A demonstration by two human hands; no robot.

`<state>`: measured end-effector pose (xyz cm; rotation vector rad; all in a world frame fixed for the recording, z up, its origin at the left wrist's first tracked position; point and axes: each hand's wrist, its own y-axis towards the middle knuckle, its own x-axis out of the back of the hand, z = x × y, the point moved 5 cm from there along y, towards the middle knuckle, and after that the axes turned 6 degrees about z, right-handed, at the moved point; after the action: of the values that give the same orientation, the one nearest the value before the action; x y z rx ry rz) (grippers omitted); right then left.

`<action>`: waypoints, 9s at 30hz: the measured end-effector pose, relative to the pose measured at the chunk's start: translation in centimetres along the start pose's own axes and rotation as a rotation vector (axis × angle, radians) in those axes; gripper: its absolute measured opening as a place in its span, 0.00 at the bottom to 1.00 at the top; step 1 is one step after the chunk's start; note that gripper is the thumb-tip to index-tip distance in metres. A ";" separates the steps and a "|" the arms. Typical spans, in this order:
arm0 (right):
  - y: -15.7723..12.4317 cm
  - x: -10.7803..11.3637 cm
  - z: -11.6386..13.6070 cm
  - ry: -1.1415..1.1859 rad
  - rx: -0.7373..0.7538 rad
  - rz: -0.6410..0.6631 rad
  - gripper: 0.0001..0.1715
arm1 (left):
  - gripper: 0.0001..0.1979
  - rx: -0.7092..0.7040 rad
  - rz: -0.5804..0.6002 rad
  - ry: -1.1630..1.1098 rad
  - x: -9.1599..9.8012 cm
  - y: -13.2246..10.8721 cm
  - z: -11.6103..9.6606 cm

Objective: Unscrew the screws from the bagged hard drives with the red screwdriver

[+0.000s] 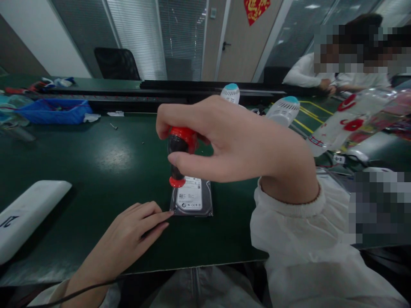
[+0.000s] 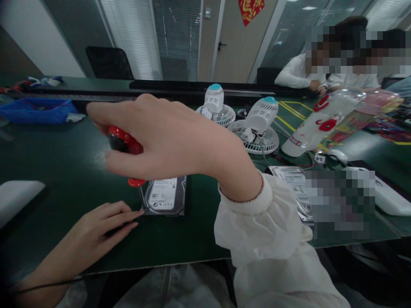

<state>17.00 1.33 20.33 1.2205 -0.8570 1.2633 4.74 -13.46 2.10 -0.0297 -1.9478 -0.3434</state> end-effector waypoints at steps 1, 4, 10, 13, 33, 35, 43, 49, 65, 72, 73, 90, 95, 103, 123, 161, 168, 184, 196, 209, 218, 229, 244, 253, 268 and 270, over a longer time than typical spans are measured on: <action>0.0 0.0 0.0 0.008 -0.007 0.000 0.13 | 0.13 0.004 0.003 -0.005 -0.1 0.0 0.0; 0.0 0.0 -0.2 0.000 -0.044 0.011 0.16 | 0.13 0.004 -0.001 -0.015 -0.1 0.0 0.0; 0.0 -0.1 0.1 -0.027 -0.009 0.004 0.15 | 0.14 0.001 -0.007 -0.024 0.1 0.0 -0.2; 0.1 -0.2 -0.1 -0.058 -0.064 -0.008 0.20 | 0.13 0.007 -0.004 -0.036 0.2 0.2 -0.3; 0.0 -0.2 0.4 -0.061 -0.078 -0.010 0.21 | 0.13 0.038 0.010 -0.029 0.0 0.3 -0.5; 0.1 -0.1 0.4 -0.061 -0.091 -0.007 0.18 | 0.13 0.038 0.004 -0.035 0.0 0.4 -0.5; 0.6 -0.1 0.5 -0.040 -0.064 0.002 0.20 | 0.13 0.055 0.005 -0.041 0.0 0.5 -0.4; 1.2 -0.1 0.6 -0.070 0.020 0.006 0.16 | 0.12 0.074 0.006 -0.077 0.1 0.6 -0.4; 1.6 0.7 -0.1 -0.126 -0.003 0.144 0.11 | 0.12 0.137 -0.009 -0.141 0.2 0.7 -0.4; 1.7 0.5 -0.4 -0.243 -0.037 0.119 0.20 | 0.12 0.129 -0.010 -0.170 0.2 0.6 -0.4; 1.7 0.5 -0.4 -0.266 -0.057 0.118 0.23 | 0.11 0.129 -0.011 -0.169 0.3 0.6 -0.4; 0.8 0.7 0.1 -0.316 -0.097 0.168 0.15 | 0.10 0.128 -0.039 -0.167 0.2 0.5 -0.3; 0.7 0.7 0.0 -0.251 -0.100 0.180 0.20 | 0.11 0.115 -0.050 -0.160 0.2 0.3 -0.3; 0.9 0.7 -0.4 -0.241 -0.102 0.118 0.18 | 0.12 0.090 -0.038 -0.130 0.1 0.3 -0.4; 0.8 0.8 0.0 -0.264 -0.047 0.127 0.23 | 0.13 0.058 -0.053 -0.045 0.4 0.3 -0.6; 0.4 1.0 0.6 -0.167 -0.046 0.183 0.22 | 0.12 0.060 -0.063 -0.040 0.5 0.2 -0.5; 0.7 1.2 1.0 -0.207 0.047 0.159 0.16 | 0.13 0.074 -0.066 -0.051 0.5 0.2 -0.5; 0.9 1.3 0.6 -0.208 0.088 0.149 0.20 | 0.12 0.073 -0.052 -0.057 0.5 0.1 -0.6; 0.9 1.1 0.1 -0.228 0.106 0.150 0.19 | 0.12 0.057 -0.049 -0.063 0.4 0.2 -0.6; 1.0 0.8 0.1 -0.239 0.017 0.135 0.20 | 0.12 0.056 -0.054 -0.060 0.5 0.2 -0.6; 1.1 0.8 0.1 -0.300 -0.041 0.154 0.27 | 0.11 0.049 -0.071 -0.059 0.6 0.2 -0.5; 0.8 0.9 -0.2 -0.321 -0.041 0.131 0.29 | 0.12 0.064 -0.062 -0.071 0.5 0.3 -0.4; 0.5 1.0 0.1 -0.349 -0.044 0.121 0.21 | 0.12 0.065 -0.061 -0.063 0.6 0.5 -0.4; 0.6 1.0 0.1 -0.295 -0.036 0.120 0.24 | 0.12 0.072 -0.059 -0.066 0.7 0.5 -0.6; 0.6 0.8 -0.2 -0.279 -0.013 0.121 0.20 | 0.12 0.059 -0.059 -0.053 0.6 0.3 -0.6; 0.5 0.7 -0.2 -0.273 0.024 0.120 0.24 | 0.11 0.059 -0.061 -0.050 0.5 0.3 -0.6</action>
<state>16.56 1.60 21.09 1.3988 -1.1293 1.2204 5.11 -13.36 2.88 0.0604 -2.0104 -0.3275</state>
